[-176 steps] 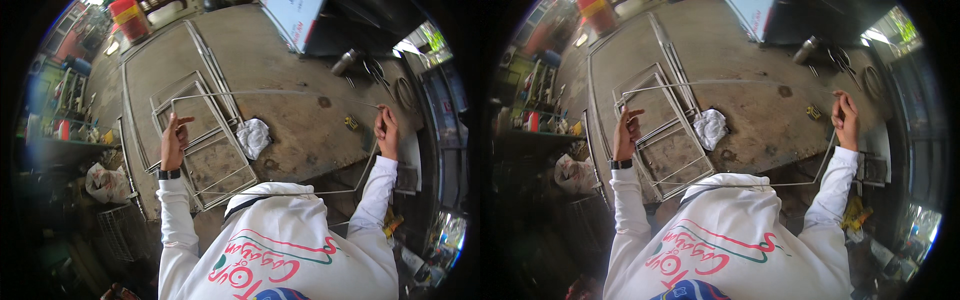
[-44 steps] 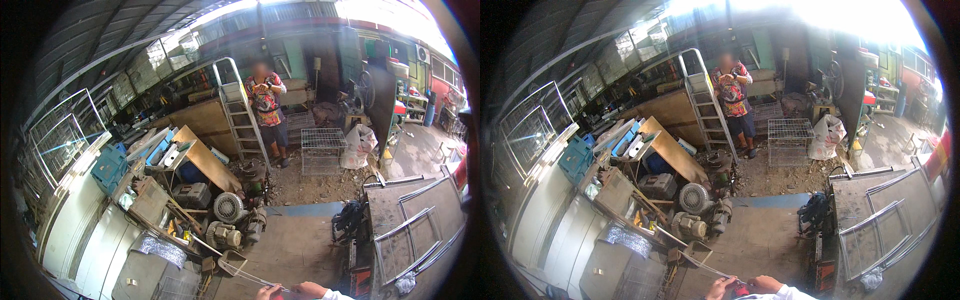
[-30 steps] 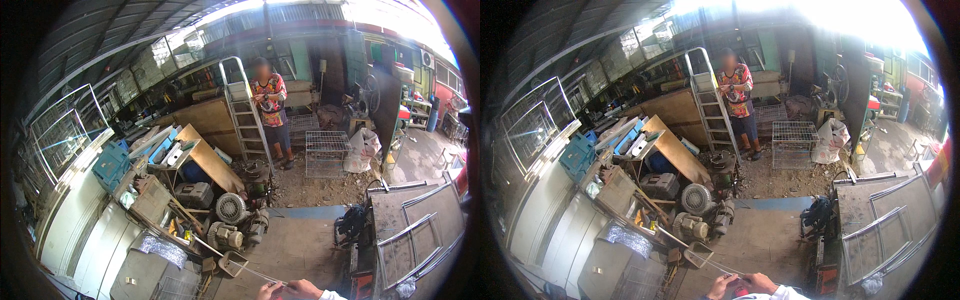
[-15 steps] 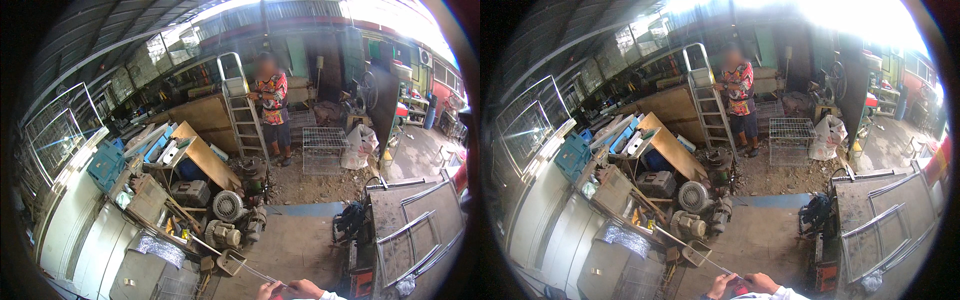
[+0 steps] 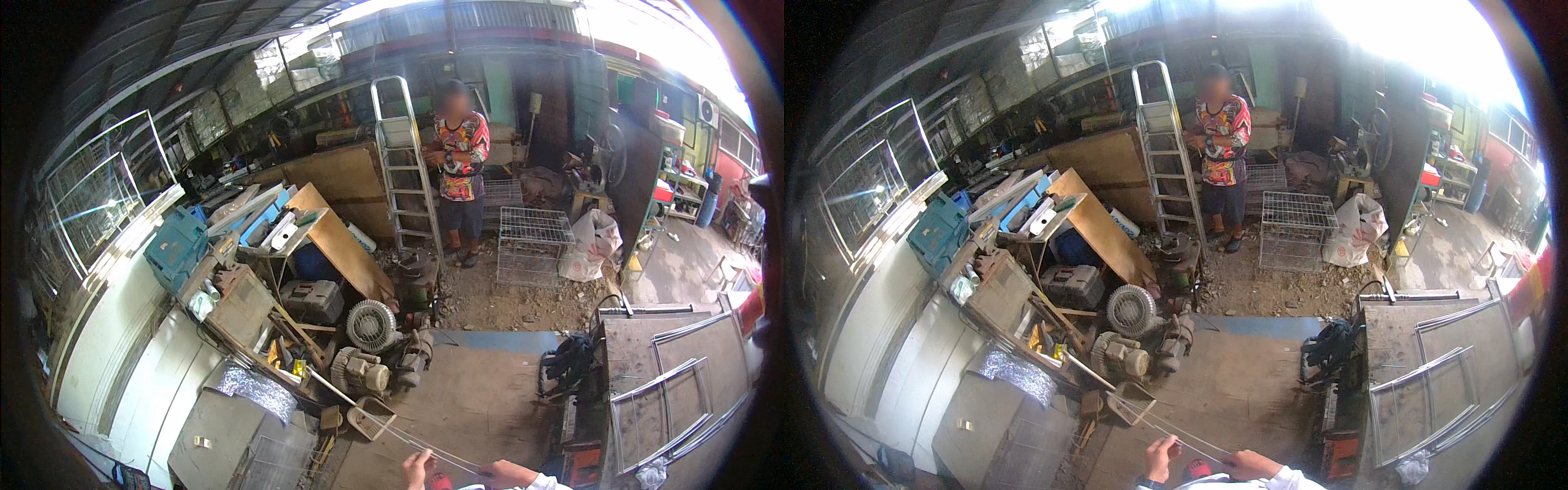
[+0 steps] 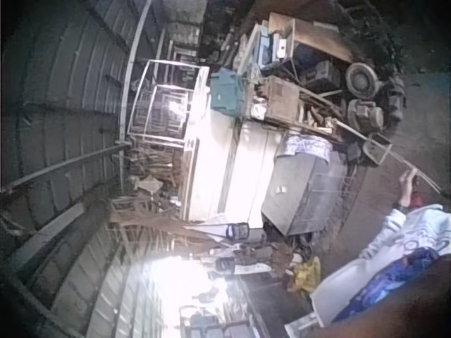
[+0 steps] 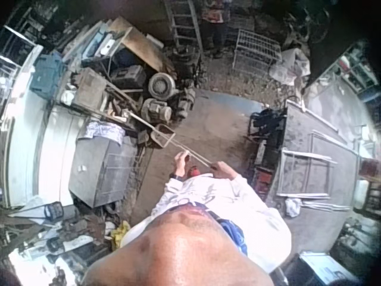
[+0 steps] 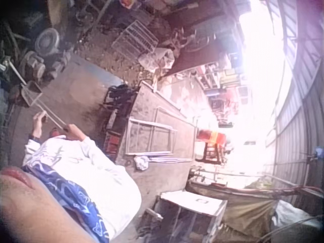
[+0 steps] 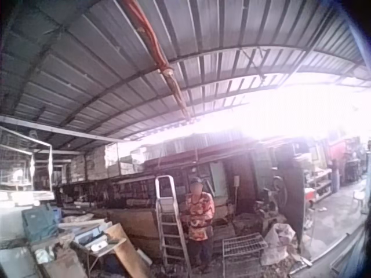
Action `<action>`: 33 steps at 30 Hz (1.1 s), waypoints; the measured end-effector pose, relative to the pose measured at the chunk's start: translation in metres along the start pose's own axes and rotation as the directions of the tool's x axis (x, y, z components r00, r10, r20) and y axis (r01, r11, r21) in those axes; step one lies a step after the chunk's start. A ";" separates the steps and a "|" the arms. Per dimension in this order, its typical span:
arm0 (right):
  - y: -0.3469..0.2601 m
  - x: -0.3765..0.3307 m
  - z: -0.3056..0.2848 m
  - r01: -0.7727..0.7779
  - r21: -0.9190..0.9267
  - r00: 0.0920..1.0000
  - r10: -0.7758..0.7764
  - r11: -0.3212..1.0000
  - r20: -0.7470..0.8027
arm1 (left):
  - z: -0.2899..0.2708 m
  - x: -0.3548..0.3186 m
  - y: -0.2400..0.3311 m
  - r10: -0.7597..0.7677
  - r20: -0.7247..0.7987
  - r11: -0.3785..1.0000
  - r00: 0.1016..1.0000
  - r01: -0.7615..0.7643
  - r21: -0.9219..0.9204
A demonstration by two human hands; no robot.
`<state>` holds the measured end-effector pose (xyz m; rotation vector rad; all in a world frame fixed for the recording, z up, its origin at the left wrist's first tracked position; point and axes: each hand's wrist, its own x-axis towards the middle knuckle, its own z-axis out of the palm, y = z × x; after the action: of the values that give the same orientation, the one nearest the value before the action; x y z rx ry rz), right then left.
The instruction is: The person measures rectangular metal frames on a workbench using a tape measure, then picks up and compares thin metal rods to the frames. The person repeatedly measures different frames and handles several rods, occasionally gesturing toward another person in the workshop.
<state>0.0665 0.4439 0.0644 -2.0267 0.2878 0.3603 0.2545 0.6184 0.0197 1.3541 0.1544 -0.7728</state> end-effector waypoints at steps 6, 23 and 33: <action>0.016 -0.011 0.005 0.101 0.022 0.986 -0.097 0.995 -0.139 | -0.026 0.008 -0.004 0.028 -0.035 0.999 0.999 -0.029 -0.031; -0.048 0.009 0.014 -0.034 -0.034 0.999 0.035 0.999 0.010 | -0.066 0.002 -0.051 0.012 -0.019 0.989 1.000 -0.015 -0.148; -0.082 0.033 0.010 0.245 -0.108 0.921 -0.197 0.963 0.337 | -0.096 -0.061 -0.074 0.094 -0.278 0.872 0.956 -0.214 -0.440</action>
<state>0.1249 0.4890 0.1144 -2.0786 -0.1778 0.5762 0.1976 0.7300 -0.0324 0.9795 0.4005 -0.3884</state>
